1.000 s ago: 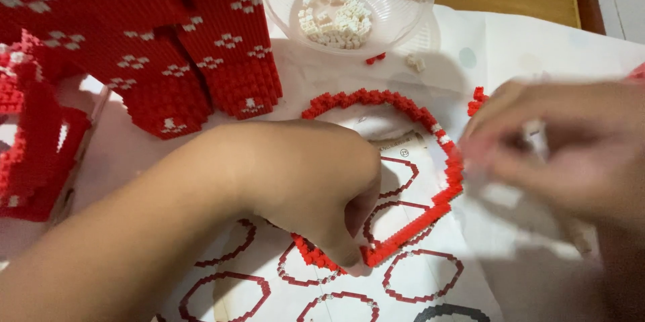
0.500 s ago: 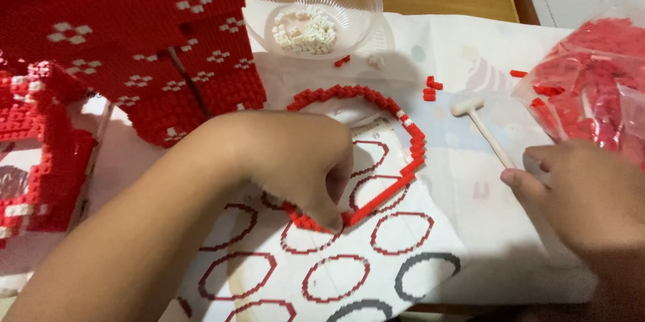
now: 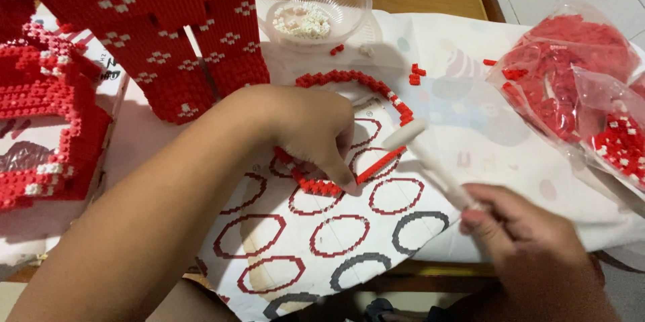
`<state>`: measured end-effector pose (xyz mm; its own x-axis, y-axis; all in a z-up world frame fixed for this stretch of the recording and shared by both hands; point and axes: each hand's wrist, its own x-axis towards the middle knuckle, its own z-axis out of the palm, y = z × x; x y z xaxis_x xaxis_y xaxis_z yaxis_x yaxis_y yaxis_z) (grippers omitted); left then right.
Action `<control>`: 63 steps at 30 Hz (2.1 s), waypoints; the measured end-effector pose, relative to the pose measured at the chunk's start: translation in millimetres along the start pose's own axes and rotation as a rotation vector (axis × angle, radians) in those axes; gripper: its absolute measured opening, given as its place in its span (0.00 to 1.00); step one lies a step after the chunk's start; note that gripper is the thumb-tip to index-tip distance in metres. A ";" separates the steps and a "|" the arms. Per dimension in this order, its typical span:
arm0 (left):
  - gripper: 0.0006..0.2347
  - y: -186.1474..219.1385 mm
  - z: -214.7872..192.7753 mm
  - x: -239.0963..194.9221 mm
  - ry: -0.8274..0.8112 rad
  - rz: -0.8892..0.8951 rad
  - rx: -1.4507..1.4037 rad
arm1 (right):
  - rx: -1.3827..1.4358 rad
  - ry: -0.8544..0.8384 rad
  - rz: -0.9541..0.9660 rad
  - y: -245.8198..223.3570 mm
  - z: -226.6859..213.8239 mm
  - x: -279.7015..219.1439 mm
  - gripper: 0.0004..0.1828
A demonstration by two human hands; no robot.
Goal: The person assembles a red heart-shaped frame using small red plastic bricks on a printed template. They place bricks one by one along the outline, occasionally using a small white mallet to tap them into place. The person also lifts and repositions the partially assembled frame to continue building.
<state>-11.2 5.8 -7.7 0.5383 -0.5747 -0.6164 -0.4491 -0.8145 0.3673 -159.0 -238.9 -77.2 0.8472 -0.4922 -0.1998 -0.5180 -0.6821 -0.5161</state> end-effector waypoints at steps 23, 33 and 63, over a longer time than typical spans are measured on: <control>0.19 -1.1 1.9 -4.6 0.019 0.007 -0.002 | -0.340 0.410 -0.661 77.1 29.8 6.9 0.13; 0.18 -2.7 3.2 -0.6 0.013 0.017 -0.020 | -0.278 -0.077 -0.269 34.9 24.0 -6.7 0.13; 0.16 -10.1 -5.4 5.8 -0.061 0.028 0.120 | 0.495 -0.231 -0.888 -110.5 48.8 162.8 0.17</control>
<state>0.2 10.3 -11.2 0.4816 -0.5883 -0.6495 -0.5477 -0.7807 0.3010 41.9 -217.2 -93.4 0.9288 0.2292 0.2914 0.3648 -0.4250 -0.8285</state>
